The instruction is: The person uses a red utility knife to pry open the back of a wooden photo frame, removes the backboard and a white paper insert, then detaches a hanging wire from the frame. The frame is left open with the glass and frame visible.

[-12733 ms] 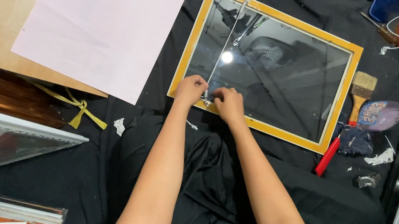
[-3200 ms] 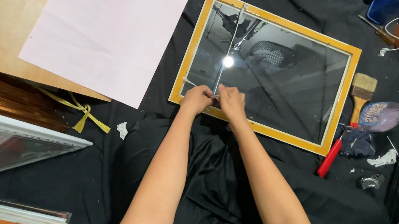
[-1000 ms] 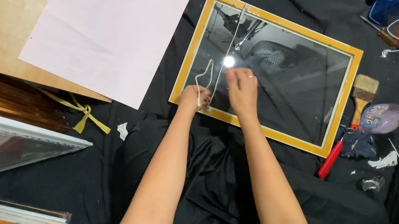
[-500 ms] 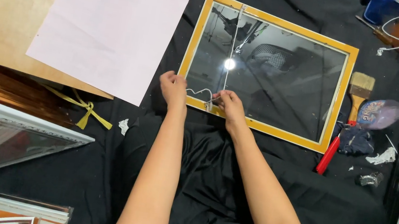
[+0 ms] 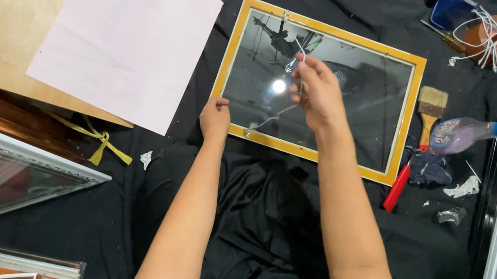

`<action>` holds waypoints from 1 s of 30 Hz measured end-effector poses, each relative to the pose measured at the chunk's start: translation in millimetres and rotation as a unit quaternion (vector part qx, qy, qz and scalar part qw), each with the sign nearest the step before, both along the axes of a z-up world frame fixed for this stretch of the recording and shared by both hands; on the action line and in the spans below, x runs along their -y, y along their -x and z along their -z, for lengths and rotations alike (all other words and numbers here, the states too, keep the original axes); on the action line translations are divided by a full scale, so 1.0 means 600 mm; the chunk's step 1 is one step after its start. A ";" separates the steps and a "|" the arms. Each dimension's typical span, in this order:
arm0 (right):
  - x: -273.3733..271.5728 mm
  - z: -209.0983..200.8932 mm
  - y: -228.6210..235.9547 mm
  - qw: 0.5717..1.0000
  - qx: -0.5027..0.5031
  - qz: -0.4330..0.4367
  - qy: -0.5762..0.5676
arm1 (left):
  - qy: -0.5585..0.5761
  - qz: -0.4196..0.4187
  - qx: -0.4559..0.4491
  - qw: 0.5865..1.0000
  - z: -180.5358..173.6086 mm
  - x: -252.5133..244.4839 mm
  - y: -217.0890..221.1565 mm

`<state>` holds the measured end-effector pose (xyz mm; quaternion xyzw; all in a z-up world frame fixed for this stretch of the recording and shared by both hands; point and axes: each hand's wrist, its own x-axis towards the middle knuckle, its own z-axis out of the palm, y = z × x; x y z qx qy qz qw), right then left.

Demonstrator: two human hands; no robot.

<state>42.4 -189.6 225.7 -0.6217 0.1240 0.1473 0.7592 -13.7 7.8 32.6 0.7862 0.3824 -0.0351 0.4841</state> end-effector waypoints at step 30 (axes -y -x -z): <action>0.231 0.014 0.173 0.964 0.076 0.017 0.254 | 0.069 -0.530 -0.109 0.838 0.023 -0.256 0.049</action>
